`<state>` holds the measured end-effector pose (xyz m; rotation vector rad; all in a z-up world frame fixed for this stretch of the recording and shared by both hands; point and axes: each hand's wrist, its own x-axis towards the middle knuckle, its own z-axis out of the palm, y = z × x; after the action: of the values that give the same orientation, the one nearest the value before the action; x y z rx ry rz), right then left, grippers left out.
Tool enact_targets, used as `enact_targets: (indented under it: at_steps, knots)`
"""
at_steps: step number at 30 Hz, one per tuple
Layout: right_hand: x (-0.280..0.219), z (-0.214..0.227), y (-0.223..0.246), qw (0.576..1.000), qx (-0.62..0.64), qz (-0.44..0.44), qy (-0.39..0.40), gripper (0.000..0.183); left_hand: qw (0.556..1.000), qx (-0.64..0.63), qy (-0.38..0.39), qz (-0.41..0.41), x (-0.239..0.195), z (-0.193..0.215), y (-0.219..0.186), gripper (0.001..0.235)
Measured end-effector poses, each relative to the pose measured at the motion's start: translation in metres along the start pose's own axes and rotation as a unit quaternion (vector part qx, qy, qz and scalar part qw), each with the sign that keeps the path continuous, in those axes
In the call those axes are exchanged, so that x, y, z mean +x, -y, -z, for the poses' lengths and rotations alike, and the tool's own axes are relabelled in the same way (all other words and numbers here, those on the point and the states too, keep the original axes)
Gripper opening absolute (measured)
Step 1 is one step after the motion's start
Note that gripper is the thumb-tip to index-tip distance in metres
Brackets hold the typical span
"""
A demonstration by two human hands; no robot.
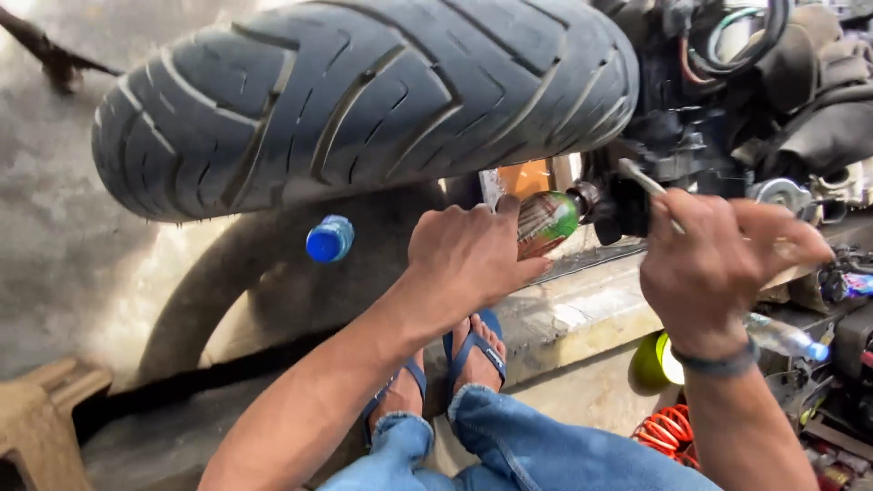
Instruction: Cleaning a motorcycle transmission case using a brush and cleaning fluid.
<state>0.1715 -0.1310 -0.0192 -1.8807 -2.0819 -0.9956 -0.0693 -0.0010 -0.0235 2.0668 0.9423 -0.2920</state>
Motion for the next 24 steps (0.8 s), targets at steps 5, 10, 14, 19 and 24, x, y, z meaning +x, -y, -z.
enact_targets:
  at_steps: [5,10,14,19,24]
  knots:
    - [-0.073,-0.017,-0.041,0.993,-0.006,-0.085,0.080,0.027,0.992,-0.071,0.101,0.006,-0.007,0.027,-0.004,0.065]
    - [-0.034,-0.008,-0.028,0.996,-0.012,-0.026,0.089,0.022,0.971,-0.163,0.171,-0.032,0.003,0.026,-0.001,0.087]
    - [0.016,-0.004,-0.015,0.993,-0.066,0.063,0.076,0.028,0.961,-0.191,0.194,-0.043,0.010,0.019,0.001,0.098]
    - [0.024,0.002,-0.014,0.991,0.000,0.038,0.128,0.021,0.960,-0.207,0.186,-0.016,0.008,0.018,0.004,0.090]
    - [0.023,0.007,-0.026,0.986,0.048,-0.014,0.161,0.024,0.956,-0.245,0.160,-0.011,0.004,0.020,0.005,0.073]
